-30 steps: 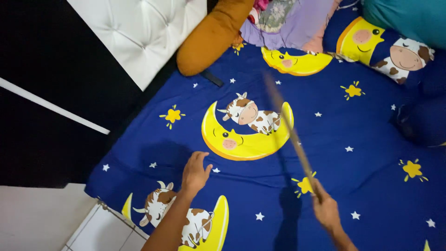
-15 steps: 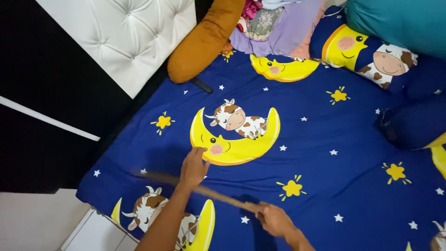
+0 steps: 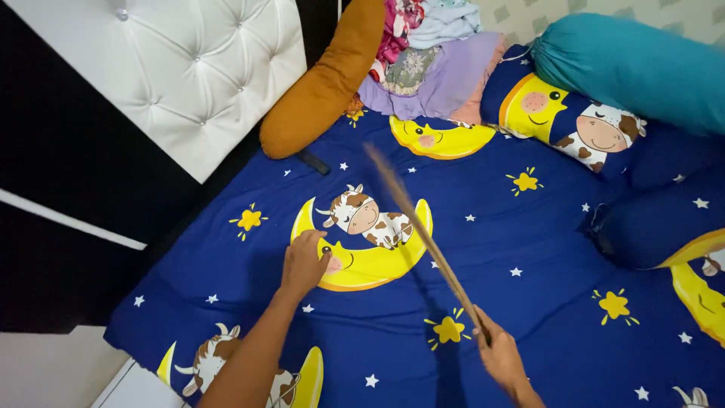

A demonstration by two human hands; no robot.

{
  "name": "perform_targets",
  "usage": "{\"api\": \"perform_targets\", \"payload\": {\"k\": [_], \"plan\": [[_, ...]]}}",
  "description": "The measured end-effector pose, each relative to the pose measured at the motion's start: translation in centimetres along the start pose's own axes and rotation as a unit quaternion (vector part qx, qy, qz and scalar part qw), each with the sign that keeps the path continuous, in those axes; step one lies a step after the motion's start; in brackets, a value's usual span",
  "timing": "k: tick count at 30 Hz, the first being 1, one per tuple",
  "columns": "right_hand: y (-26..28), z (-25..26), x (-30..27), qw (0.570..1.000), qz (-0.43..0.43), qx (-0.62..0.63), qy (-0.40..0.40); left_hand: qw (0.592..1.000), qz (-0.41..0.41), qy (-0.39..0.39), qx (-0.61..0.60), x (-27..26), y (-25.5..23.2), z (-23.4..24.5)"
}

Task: Cleaning a bed by sweeping the sheets with a broom and wiping down the headboard with a cloth.

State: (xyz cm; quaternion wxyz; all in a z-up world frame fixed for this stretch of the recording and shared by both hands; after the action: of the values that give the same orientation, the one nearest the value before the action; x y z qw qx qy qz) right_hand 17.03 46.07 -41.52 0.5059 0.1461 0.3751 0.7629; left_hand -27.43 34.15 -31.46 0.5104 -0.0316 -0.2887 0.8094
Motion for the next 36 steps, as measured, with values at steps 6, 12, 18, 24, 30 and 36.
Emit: {"api": "perform_targets", "payload": {"k": [6,12,18,24,30,36], "plan": [[2.4,-2.0,4.7,0.985,-0.173,0.025,-0.007,1.000,-0.021,0.012,-0.014,5.2,3.5,-4.5],[5.4,-6.2,14.7,0.988,0.069,-0.061,-0.125,0.995,-0.009,0.098,0.005,11.1,6.8,-9.2],[7.0,-11.6,23.5,0.992,0.026,-0.093,-0.083,0.991,-0.058,0.101,0.065,16.0,12.8,-13.6],[8.2,-16.7,29.0,0.989,0.003,-0.126,-0.075,0.988,-0.023,0.121,0.091,21.0,20.5,-18.8],[8.4,-20.8,32.1,0.983,0.069,-0.159,-0.066,0.981,0.008,0.159,0.113,25.3,22.4,-20.6],[7.4,-23.4,33.5,0.969,-0.064,-0.220,0.097,0.971,-0.054,0.127,0.193,29.5,25.5,-24.6]]}}
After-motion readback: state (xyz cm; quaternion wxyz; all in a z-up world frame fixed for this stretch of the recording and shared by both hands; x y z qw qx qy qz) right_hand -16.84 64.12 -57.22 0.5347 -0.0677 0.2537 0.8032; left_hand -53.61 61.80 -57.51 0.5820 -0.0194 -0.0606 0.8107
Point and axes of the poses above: each hand's wrist, its own x-axis towards the middle knuckle, its own z-axis out of the back of the hand, y = z × x, the point moved 5 cm from there along x, towards the middle knuckle
